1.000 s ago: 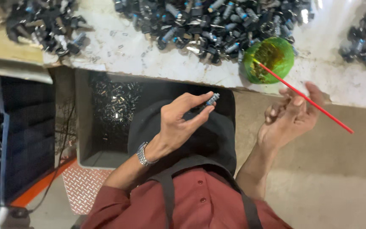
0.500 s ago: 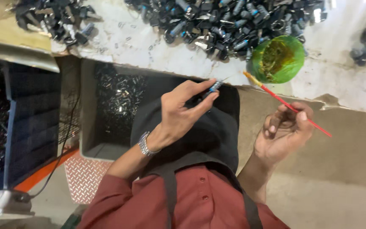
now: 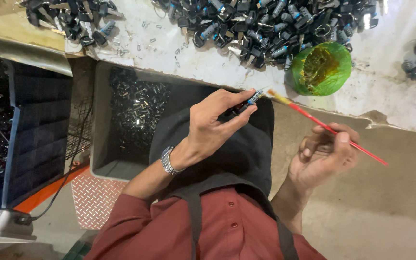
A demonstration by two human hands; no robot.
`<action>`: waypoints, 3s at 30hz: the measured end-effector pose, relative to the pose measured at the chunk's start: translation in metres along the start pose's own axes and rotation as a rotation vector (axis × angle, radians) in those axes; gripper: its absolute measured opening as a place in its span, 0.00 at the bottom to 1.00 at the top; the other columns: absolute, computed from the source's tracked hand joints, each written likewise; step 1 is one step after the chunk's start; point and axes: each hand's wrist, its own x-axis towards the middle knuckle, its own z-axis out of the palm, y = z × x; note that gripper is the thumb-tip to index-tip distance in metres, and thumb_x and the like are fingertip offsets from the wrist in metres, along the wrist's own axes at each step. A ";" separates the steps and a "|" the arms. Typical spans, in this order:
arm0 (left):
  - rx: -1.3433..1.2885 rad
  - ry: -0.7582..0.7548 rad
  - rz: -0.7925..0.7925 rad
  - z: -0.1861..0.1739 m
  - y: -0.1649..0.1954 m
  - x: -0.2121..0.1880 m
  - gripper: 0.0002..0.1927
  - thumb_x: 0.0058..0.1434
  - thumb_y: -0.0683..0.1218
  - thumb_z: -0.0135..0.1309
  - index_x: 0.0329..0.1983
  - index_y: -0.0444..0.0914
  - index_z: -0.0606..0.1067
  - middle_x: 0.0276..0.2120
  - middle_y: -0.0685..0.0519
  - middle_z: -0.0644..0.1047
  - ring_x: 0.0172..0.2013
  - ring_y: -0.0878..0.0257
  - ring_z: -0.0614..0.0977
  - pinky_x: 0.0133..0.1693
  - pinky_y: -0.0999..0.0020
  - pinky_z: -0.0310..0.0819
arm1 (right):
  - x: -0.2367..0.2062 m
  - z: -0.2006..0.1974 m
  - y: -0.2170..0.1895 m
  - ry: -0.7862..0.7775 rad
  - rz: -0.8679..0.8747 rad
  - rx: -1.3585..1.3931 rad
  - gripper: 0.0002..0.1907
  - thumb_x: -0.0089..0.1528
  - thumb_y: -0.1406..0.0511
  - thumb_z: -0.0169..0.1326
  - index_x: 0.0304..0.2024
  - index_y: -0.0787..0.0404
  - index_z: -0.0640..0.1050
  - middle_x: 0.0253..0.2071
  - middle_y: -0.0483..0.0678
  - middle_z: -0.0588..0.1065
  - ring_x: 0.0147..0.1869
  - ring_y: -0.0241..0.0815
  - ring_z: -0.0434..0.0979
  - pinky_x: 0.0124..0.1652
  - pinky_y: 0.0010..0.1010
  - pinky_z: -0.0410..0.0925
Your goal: The person holds a small metal component in one hand and uses a brush to apply liquid from a green bowl onto the part. They then place the coated part onto the table with a large pile of similar parts, pick up another component, and repeat the brushing and placing.
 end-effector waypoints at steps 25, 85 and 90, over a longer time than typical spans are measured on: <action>0.860 0.149 0.062 -0.050 -0.022 0.015 0.13 0.65 0.47 0.64 0.53 0.46 0.82 0.53 0.60 0.73 0.58 0.57 0.69 0.63 0.51 0.51 | 0.028 0.015 0.014 -0.085 -0.138 -0.363 0.07 0.79 0.70 0.58 0.53 0.71 0.75 0.37 0.54 0.76 0.27 0.32 0.69 0.25 0.21 0.59; 0.003 0.124 -0.141 -0.044 -0.013 -0.007 0.18 0.64 0.36 0.63 0.57 0.35 0.78 0.45 0.49 0.84 0.45 0.61 0.86 0.50 0.70 0.81 | 0.009 0.119 0.030 -0.647 -0.501 -0.805 0.07 0.67 0.74 0.63 0.47 0.65 0.81 0.47 0.51 0.79 0.47 0.42 0.81 0.46 0.30 0.73; 0.059 0.087 -0.088 -0.038 -0.011 -0.007 0.18 0.61 0.37 0.66 0.54 0.36 0.79 0.43 0.48 0.82 0.43 0.59 0.85 0.47 0.69 0.81 | 0.001 0.103 0.024 -0.608 -0.319 -0.631 0.09 0.66 0.77 0.61 0.48 0.66 0.81 0.50 0.52 0.80 0.47 0.34 0.79 0.44 0.23 0.70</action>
